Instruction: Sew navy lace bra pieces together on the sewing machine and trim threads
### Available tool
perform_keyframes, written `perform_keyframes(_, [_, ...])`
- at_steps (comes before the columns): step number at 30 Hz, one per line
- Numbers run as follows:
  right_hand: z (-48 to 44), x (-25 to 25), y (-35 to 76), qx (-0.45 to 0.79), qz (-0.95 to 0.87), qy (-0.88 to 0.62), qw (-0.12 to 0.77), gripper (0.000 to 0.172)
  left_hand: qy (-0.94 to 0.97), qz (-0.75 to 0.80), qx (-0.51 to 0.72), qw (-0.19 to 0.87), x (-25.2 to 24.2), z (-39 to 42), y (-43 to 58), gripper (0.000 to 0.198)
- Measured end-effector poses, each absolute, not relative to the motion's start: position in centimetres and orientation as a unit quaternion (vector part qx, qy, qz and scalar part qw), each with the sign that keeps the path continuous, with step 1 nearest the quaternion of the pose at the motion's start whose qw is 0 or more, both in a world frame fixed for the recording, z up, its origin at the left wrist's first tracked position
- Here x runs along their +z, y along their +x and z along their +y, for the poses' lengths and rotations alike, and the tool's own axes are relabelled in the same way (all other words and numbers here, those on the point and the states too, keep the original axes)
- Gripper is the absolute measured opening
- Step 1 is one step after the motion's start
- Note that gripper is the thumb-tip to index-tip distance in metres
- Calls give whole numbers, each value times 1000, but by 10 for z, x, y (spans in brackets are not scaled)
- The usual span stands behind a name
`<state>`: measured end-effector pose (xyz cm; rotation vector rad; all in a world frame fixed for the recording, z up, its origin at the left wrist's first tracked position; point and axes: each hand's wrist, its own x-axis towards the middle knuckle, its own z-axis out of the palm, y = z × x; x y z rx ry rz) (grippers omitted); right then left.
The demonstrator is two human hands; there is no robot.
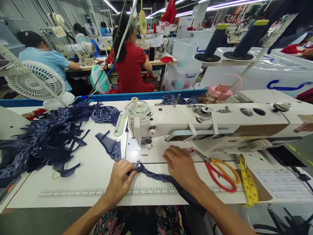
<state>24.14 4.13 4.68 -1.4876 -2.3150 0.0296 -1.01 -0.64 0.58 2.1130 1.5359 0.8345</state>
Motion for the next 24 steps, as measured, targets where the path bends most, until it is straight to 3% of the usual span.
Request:
perform_keyframes(2, [31, 52, 256, -167, -768, -579, 217, 18, 752, 554, 297, 196, 7, -7, -10, 13])
perform_keyframes(4, [17, 50, 256, -216, -756, -565, 250, 16, 756, 556, 291, 185, 8, -7, -8, 14])
perform_keyframes(6, [1, 40, 243, -132, -824, -481, 269, 24, 766, 559, 275, 158, 9, -4, -5, 18])
perform_keyframes(9, [-14, 20, 218, 33, -901, -370, 223, 35, 783, 570, 232, 91, 9, 2, -2, 21])
perform_keyframes(12, [-12, 13, 207, 120, -908, -347, 204, 35, 783, 579, 229, 12, 8, 10, -3, 6])
perform_keyframes(14, [-7, 16, 209, 153, -909, -333, 198, 34, 812, 524, 254, -43, 6, 12, -6, 13])
perform_keyframes(18, [2, 19, 225, 163, -920, -315, 169, 35, 889, 370, 253, -96, 1, 9, -11, 24])
perform_keyframes(24, [18, 9, 271, 31, -928, -326, 177, 49, 891, 387, 226, -68, -8, 1, -14, 33])
